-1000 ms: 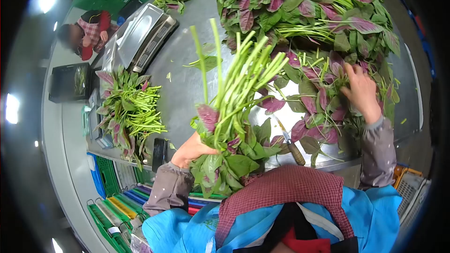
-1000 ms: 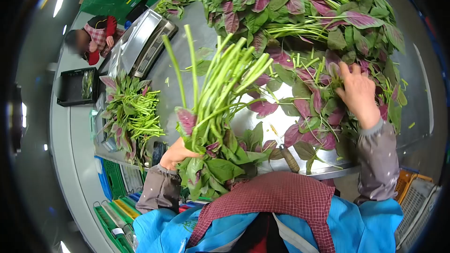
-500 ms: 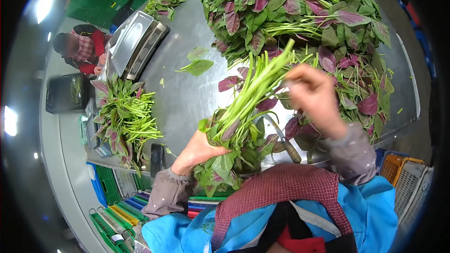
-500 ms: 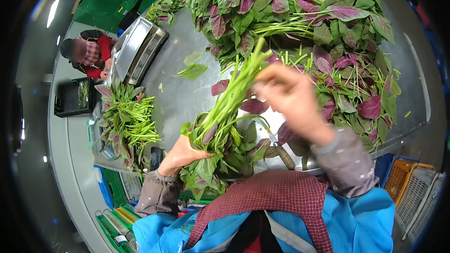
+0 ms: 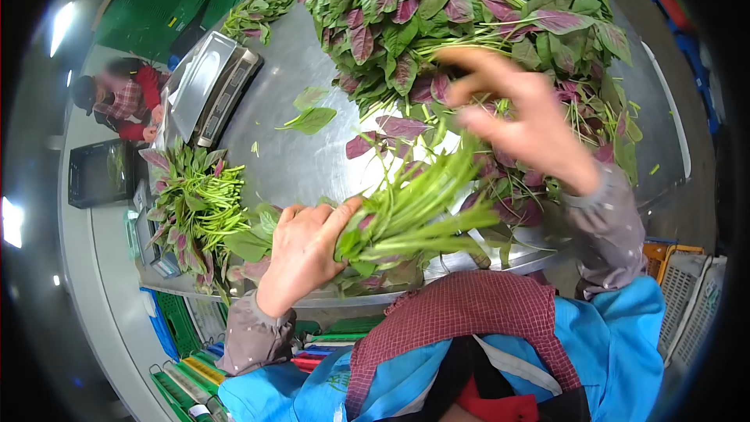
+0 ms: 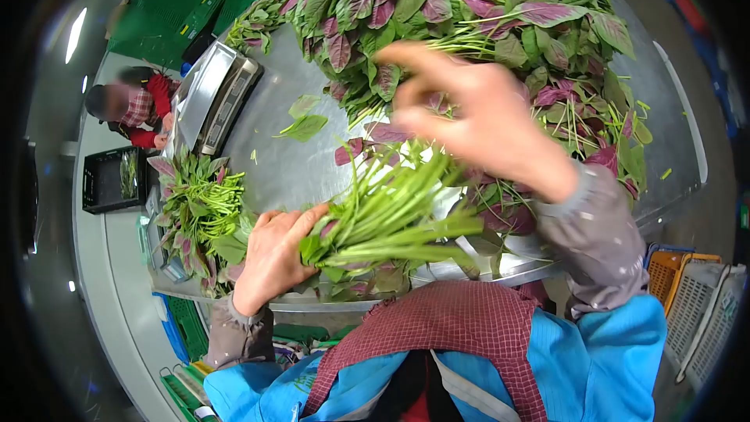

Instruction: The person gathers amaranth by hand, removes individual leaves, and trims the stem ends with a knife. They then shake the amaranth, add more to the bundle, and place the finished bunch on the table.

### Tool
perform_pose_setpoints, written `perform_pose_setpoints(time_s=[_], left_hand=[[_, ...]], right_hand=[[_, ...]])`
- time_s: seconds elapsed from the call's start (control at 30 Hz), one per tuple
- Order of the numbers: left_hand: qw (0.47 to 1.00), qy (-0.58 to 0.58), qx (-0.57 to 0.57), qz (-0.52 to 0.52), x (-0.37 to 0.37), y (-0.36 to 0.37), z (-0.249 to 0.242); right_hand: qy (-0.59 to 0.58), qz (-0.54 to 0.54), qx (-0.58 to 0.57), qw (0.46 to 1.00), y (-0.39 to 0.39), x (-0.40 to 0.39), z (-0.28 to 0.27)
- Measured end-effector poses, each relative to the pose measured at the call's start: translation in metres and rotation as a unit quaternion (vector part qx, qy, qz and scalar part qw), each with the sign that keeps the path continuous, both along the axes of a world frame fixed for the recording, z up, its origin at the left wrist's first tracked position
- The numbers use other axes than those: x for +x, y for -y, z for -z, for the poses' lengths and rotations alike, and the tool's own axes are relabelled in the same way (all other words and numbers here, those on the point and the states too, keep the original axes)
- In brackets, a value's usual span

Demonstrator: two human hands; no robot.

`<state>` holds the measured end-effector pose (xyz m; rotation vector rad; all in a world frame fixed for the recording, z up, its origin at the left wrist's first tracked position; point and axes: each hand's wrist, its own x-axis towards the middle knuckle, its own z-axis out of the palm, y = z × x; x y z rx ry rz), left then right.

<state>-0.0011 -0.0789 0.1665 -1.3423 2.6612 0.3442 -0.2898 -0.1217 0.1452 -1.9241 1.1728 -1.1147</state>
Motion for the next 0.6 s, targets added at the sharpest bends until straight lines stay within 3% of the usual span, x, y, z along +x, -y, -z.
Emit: perform_pose_setpoints(time_s=[0.07,0.1,0.13,0.17,0.2,0.23,0.27,0.3,0.37,0.4,0.43,0.47,0.5,0.53,0.6], left_hand=[[0.994,0.014,-0.058,0.094,-0.002,0.002,-0.008],[0.994,0.013,-0.059,0.094,-0.002,0.003,-0.013],[0.99,0.0,-0.077,0.12,-0.003,0.005,-0.021],[0.985,-0.012,-0.094,0.143,-0.003,0.006,-0.03],[0.984,0.01,-0.115,0.133,-0.001,0.005,-0.037],[0.986,0.01,-0.115,0.122,0.002,0.008,-0.042],[0.985,0.034,-0.118,0.125,0.005,0.012,-0.045],[0.983,0.057,-0.118,0.126,0.009,0.017,-0.045],[0.982,0.046,-0.132,0.124,0.009,0.028,-0.032],[0.973,0.055,-0.192,0.112,0.008,0.035,-0.013],[0.96,0.064,-0.253,0.101,0.01,0.039,0.007],[0.961,0.062,-0.256,0.091,0.017,0.037,0.022],[0.957,0.095,-0.269,0.05,0.022,0.037,0.037],[0.951,0.129,-0.28,0.011,0.023,0.038,0.044],[0.97,0.082,-0.226,-0.048,0.036,0.03,0.037]], right_hand=[[-0.012,-0.13,0.059,0.99,0.015,0.028,0.017],[-0.034,-0.216,0.176,0.96,0.02,0.038,0.032],[-0.055,-0.312,0.163,0.934,0.023,0.048,0.053],[-0.009,-0.375,0.274,0.886,0.011,0.054,0.076],[-0.042,-0.424,0.329,0.843,0.004,0.061,0.109],[-0.035,-0.444,0.347,0.825,-0.008,0.058,0.106],[0.037,-0.47,0.406,0.783,-0.02,0.062,0.102],[0.089,-0.492,0.364,0.786,-0.031,0.064,0.095],[0.318,-0.45,0.432,0.714,-0.061,0.07,0.093],[0.311,-0.457,0.437,0.71,-0.07,0.073,0.101],[0.372,-0.425,0.505,0.653,-0.075,0.076,0.116],[0.427,-0.385,0.568,0.59,-0.08,0.078,0.131],[0.419,-0.387,0.571,0.59,-0.084,0.078,0.146],[0.453,-0.323,0.611,0.563,-0.089,0.076,0.161],[0.493,-0.21,0.666,0.519,-0.097,0.07,0.164]])
